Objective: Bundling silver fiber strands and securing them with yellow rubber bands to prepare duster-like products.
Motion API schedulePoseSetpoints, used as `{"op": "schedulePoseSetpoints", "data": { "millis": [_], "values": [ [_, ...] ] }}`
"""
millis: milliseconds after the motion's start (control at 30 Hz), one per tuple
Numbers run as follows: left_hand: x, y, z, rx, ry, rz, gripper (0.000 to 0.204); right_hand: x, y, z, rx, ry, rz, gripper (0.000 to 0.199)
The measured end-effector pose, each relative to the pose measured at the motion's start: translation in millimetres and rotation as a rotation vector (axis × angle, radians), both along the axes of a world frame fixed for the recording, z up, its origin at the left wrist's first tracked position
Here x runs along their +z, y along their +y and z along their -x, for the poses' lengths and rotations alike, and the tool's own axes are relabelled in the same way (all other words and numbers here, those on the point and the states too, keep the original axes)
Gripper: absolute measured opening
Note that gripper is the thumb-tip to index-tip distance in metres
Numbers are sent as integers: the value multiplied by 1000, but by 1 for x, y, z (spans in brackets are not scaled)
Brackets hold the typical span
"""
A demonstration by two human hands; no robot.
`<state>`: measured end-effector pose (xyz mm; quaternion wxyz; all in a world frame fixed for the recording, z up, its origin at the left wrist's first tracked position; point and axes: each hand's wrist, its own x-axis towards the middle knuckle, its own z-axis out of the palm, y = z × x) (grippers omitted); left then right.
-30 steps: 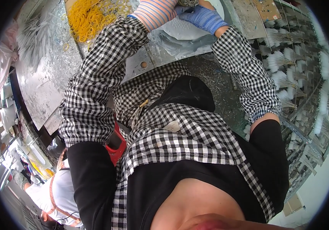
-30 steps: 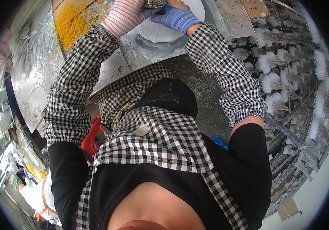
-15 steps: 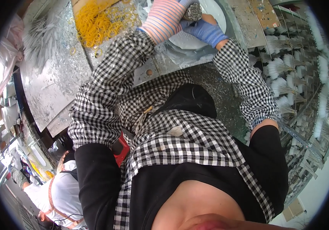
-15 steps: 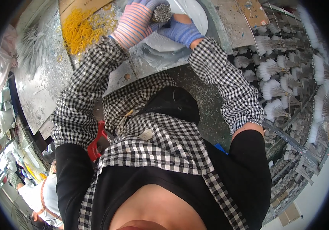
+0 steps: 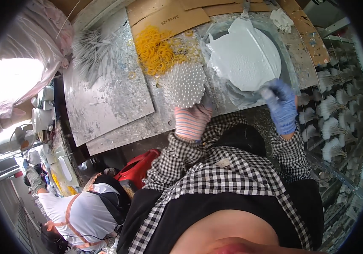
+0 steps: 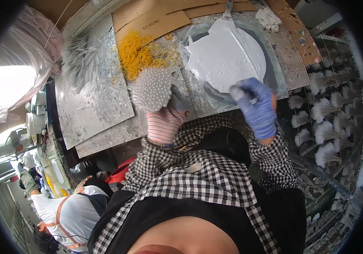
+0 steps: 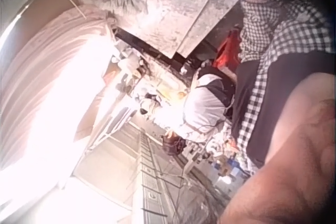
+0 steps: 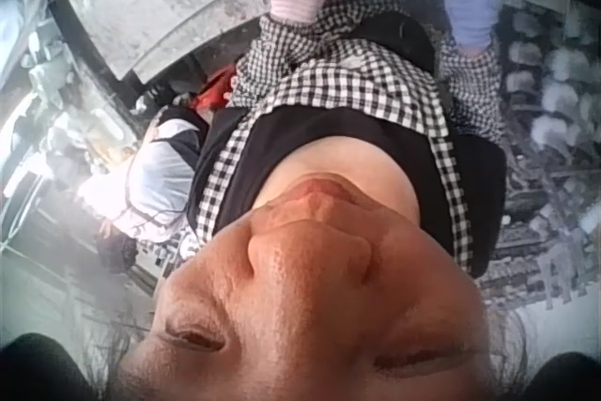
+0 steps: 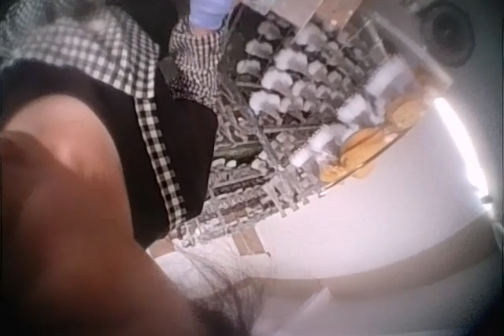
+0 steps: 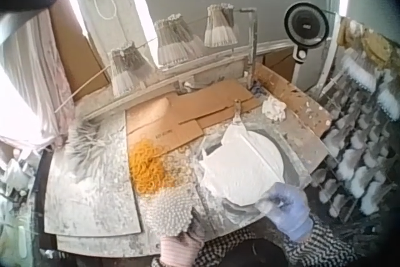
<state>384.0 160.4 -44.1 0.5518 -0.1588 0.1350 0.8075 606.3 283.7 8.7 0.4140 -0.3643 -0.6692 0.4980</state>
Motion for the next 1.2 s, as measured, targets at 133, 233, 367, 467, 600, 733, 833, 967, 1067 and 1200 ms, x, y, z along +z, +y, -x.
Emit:
{"op": "schedulePoseSetpoints", "data": {
  "millis": [133,233,367,467,600,733,833,967,1067,1200],
  "values": [
    [-23,-17,-14,33,-241,66,29,5,-17,21,168,-163,-104,10],
    [-18,-23,-19,33,-205,12,29,2,-19,23,204,-172,-71,12],
    [-39,-33,-19,63,-200,31,30,-1,-19,28,234,-209,-41,14],
    [-43,-36,-24,61,-146,57,30,-9,-20,28,259,-141,-2,16],
    [-53,-38,-23,22,118,87,36,-4,-21,33,234,-229,8,16],
    [-34,-34,-8,-64,187,40,54,-3,-17,27,245,-163,36,17],
    [-7,-32,9,-134,252,-9,75,5,-9,28,245,-165,93,17],
    [15,-22,32,-236,337,68,79,14,9,32,230,-224,104,21],
    [12,-8,33,-290,634,114,82,18,23,42,294,-243,118,27],
    [44,15,41,-456,1006,131,80,23,29,50,532,-274,276,36]
  ]
}}
